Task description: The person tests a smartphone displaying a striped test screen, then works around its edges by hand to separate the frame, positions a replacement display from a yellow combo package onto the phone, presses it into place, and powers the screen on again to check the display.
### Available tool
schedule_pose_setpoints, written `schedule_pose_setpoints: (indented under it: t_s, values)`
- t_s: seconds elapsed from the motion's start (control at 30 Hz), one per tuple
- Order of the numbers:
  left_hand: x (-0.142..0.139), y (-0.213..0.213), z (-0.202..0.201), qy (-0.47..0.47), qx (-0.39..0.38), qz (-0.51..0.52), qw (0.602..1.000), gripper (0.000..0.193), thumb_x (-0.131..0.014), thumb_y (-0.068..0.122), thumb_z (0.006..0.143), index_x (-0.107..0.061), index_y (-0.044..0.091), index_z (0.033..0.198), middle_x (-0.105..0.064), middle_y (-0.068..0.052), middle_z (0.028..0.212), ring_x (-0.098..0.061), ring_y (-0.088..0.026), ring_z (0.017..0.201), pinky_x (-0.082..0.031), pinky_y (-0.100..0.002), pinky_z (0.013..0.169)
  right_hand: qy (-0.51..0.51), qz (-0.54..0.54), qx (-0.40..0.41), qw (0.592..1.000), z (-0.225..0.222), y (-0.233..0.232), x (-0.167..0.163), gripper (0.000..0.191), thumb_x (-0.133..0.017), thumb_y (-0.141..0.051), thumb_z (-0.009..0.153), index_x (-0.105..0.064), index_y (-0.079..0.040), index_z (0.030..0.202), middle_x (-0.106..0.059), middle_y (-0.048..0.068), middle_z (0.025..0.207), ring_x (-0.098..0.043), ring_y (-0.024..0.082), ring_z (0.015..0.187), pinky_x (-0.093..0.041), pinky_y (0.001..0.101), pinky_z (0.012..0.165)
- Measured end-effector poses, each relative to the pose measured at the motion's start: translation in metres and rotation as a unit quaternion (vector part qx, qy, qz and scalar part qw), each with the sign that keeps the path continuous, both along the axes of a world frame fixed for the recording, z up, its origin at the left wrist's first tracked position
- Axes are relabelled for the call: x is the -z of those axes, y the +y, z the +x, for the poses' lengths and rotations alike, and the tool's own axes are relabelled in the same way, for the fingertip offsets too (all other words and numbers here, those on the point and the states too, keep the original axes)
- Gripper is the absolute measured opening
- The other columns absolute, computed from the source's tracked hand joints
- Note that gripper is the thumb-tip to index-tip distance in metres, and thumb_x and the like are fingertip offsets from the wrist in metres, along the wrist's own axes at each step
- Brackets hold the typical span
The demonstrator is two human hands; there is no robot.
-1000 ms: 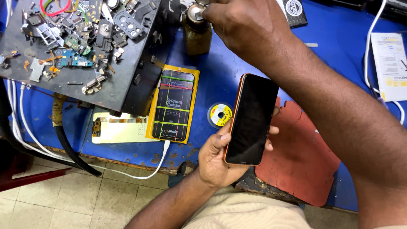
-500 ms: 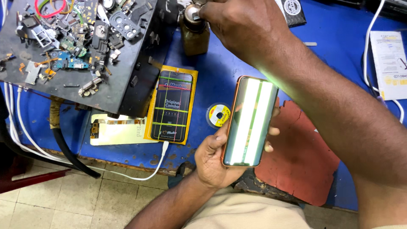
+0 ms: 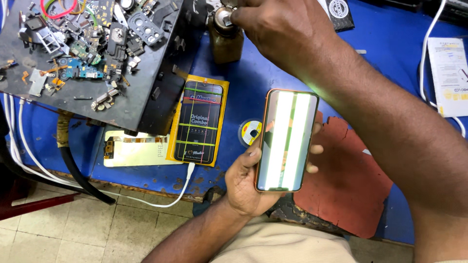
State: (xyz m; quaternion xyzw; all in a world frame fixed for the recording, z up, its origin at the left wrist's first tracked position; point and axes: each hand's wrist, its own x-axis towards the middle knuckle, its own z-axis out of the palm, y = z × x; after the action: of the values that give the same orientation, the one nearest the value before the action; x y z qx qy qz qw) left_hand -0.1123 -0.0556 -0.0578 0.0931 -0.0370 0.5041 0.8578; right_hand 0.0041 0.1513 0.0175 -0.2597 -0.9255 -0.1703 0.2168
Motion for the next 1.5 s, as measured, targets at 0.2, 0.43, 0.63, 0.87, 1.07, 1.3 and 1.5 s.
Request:
schedule_pose_setpoints:
  t_s: [0.2,0.43,0.63,0.87,1.07,1.3,1.5]
  values:
    - [-0.001,-0.003,0.002,0.042,-0.031,-0.017,0.998,0.075,-0.055,0.035,0.101,-0.028,0.011,0.166,-0.033,-0.026,0.166,-0.042,-0.045,0.146,-0.042,-0.060,0.120,0.013,-0.017,0.000,1.000,0.001,0.001,0.001,0.012,-0.068,0.000,0.095,-0.076,-0.008,0.098,-0.070,0.008,0.090,-0.070,0.027,0.084,-0.056,0.0399,0.071]
    - [-0.002,-0.002,0.002,0.061,-0.042,-0.029,0.997,0.069,-0.049,0.038,0.107,-0.024,0.011,0.166,-0.041,-0.022,0.161,-0.047,-0.040,0.145,-0.043,-0.057,0.118,0.047,-0.032,-0.008,0.998,-0.004,0.000,-0.004,0.015,-0.072,-0.002,0.096,-0.080,-0.010,0.107,-0.071,0.009,0.090,-0.070,0.028,0.084,-0.055,0.0401,0.067]
    - [0.002,-0.004,0.001,0.110,-0.057,-0.013,0.992,0.070,-0.048,0.037,0.106,-0.023,0.012,0.166,-0.042,-0.018,0.160,-0.047,-0.035,0.145,-0.044,-0.054,0.118,0.040,-0.023,-0.030,0.998,-0.006,-0.001,-0.005,0.012,-0.074,-0.001,0.092,-0.078,-0.008,0.101,-0.070,0.009,0.091,-0.070,0.028,0.084,-0.054,0.0402,0.067]
    - [0.008,-0.005,0.005,0.134,-0.019,-0.024,0.990,0.073,-0.032,0.055,0.111,-0.032,0.006,0.165,-0.045,-0.016,0.160,-0.050,-0.032,0.143,-0.048,-0.048,0.114,0.122,-0.085,-0.039,0.988,-0.004,-0.004,-0.011,0.014,-0.075,0.003,0.095,-0.078,-0.005,0.106,-0.073,0.009,0.096,-0.072,0.025,0.089,-0.056,0.0356,0.074]
    - [0.009,-0.005,0.003,0.113,0.016,-0.027,0.993,0.076,-0.032,0.058,0.110,-0.033,0.004,0.163,-0.045,-0.017,0.161,-0.054,-0.034,0.139,-0.051,-0.050,0.110,0.142,-0.166,0.018,0.976,0.026,-0.059,-0.049,0.011,-0.081,0.003,0.091,-0.078,-0.002,0.100,-0.076,0.010,0.101,-0.073,0.023,0.087,-0.057,0.0350,0.076]
    - [0.012,-0.006,0.006,0.110,0.027,-0.035,0.993,0.075,-0.034,0.057,0.110,-0.037,0.001,0.160,-0.049,-0.017,0.157,-0.056,-0.035,0.136,-0.052,-0.052,0.109,0.157,-0.277,0.062,0.946,0.047,-0.119,-0.055,0.030,-0.080,0.002,0.074,-0.076,-0.006,0.103,-0.072,0.010,0.095,-0.072,0.021,0.084,-0.058,0.0309,0.072]
    - [0.011,-0.007,0.006,0.121,0.031,-0.038,0.991,0.076,-0.034,0.058,0.111,-0.039,0.001,0.159,-0.055,-0.021,0.148,-0.057,-0.035,0.136,-0.052,-0.051,0.109,0.131,-0.259,0.074,0.954,0.055,-0.123,-0.041,0.032,-0.083,-0.002,0.078,-0.078,-0.011,0.109,-0.074,0.007,0.099,-0.072,0.019,0.085,-0.058,0.0300,0.070]
